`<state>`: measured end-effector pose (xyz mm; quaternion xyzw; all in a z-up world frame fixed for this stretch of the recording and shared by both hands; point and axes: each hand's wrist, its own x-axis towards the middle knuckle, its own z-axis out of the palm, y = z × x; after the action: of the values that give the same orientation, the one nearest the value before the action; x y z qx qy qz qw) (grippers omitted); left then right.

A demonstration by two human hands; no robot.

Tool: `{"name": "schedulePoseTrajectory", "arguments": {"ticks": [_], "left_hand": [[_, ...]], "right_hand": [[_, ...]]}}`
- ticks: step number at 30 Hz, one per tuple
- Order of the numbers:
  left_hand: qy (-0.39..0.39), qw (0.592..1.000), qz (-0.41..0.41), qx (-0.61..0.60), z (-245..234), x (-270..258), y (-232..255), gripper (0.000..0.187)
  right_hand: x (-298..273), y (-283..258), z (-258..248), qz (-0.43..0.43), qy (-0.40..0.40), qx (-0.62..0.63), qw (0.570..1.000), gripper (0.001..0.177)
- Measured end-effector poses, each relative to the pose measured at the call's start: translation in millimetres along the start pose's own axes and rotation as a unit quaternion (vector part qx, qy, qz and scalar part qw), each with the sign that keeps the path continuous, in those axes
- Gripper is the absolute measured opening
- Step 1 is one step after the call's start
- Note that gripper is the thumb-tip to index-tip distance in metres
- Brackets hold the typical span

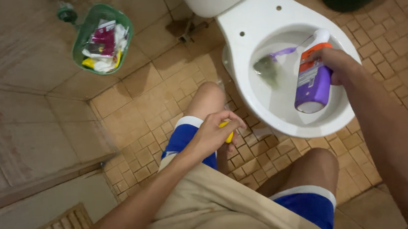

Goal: Cleaning a toilet bowl using liquid cleaner, detergent powder, water from a bucket, and a scrub brush.

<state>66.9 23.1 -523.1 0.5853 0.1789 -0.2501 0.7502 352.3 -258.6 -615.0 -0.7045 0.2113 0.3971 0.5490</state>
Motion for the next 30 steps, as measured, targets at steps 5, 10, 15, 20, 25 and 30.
{"name": "schedulePoseTrajectory", "arguments": {"ticks": [5,10,15,20,25,30], "left_hand": [[-0.026,0.999,-0.037,-0.007,12.6,2.6,10.0,0.020],[-0.061,0.998,-0.015,0.007,24.8,10.9,0.8,0.020],[-0.061,0.995,-0.041,0.071,47.5,-3.4,20.5,0.020],[-0.093,0.991,-0.073,0.065,63.8,-11.9,27.5,0.022],[-0.109,0.987,-0.063,0.104,75.8,-19.8,31.0,0.024],[-0.109,0.985,-0.092,0.093,82.9,-25.1,35.7,0.024]], "right_hand": [[-3.7,20.5,-34.2,0.018,0.015,-0.002,1.000,0.039],[-35.4,40.6,-54.2,0.072,0.039,0.026,0.996,0.041],[-58.2,70.9,-71.8,0.094,0.031,0.025,0.995,0.043],[-79.8,103.4,-76.9,0.105,0.013,0.060,0.993,0.038],[-101.4,128.2,-65.3,0.120,-0.007,0.081,0.989,0.033],[-123.0,143.3,-43.7,0.136,-0.046,0.091,0.986,0.032]]}}
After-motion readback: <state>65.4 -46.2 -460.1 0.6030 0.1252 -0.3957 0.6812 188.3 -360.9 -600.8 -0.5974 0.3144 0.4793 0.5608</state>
